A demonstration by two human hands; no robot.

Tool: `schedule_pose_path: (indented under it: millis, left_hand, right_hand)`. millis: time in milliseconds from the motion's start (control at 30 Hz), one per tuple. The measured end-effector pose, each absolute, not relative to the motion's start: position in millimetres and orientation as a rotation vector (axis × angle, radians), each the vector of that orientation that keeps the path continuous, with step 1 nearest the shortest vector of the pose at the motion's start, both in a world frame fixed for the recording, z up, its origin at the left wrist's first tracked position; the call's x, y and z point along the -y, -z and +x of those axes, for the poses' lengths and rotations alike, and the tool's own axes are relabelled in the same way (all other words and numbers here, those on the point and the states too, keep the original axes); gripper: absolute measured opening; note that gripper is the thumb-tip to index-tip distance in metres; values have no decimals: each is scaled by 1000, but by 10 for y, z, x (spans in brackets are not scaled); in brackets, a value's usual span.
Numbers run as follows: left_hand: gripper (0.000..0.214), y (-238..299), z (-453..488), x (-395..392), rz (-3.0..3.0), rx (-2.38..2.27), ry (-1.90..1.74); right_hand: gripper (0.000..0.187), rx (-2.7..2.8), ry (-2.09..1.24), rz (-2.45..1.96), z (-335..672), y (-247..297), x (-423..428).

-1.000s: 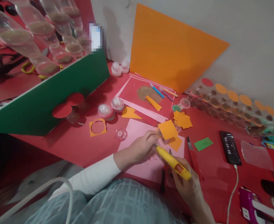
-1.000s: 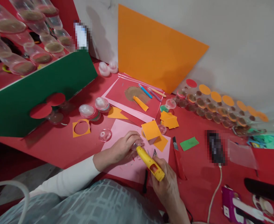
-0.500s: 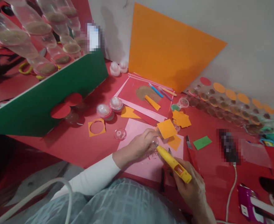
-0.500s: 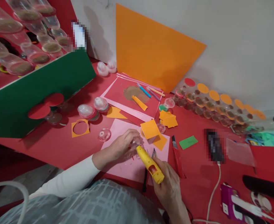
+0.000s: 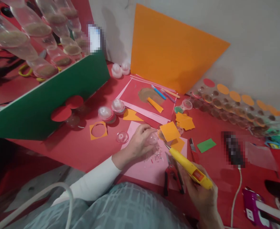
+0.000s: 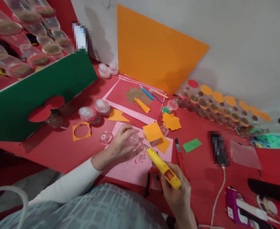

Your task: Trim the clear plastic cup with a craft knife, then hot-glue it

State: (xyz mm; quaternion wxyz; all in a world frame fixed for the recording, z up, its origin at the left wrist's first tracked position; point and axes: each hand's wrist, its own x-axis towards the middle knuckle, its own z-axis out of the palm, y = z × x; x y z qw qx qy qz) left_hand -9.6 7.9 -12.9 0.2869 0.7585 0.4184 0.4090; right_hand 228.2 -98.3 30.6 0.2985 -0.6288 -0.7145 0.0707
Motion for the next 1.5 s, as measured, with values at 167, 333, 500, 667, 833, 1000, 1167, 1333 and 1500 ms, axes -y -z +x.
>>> schedule_pose_path:
  millis: [167,333,500,667,833,1000,1167,1333,1500]
  left_hand:
    - [43,208,-125,-139,2051,-1278,-923]
    - [37,237,-114,-153,2056,-1321,-960]
    - [38,182,-135,-145,1983,-1207,-1000]
    - [44,120,-131,-104,1912,-966,-1078]
    - [44,92,-113,-82,1878,-944,-1084]
    - [44,92,-113,-91,1908,-963,-1068]
    - [41,73,-117,-78,1937,-962,-1080]
    - [43,83,-115,-74,1934,-1037,-1037]
    - [34,160,-127,-126,2043,-1266,-883]
  right_hand:
    - [20,1826,-186,-1699,2287,-309,960]
    - [15,1792,-155,-1644,2294,-399,915]
    - [15,1733,-235,-1632,2264,-451,876]
    - [14,1794,-407,-1623,2187,-391,857]
    - [15,1773,-425,-1603,2159,-373,862]
    - [17,1795,-411,-1623,2134,-376,844]
    - [20,1803,-414,-1634,2126,-354,831]
    - [19,1719,-482,-1666,2166,-308,876]
    - [17,1660,-538,-1684,2212,-269,915]
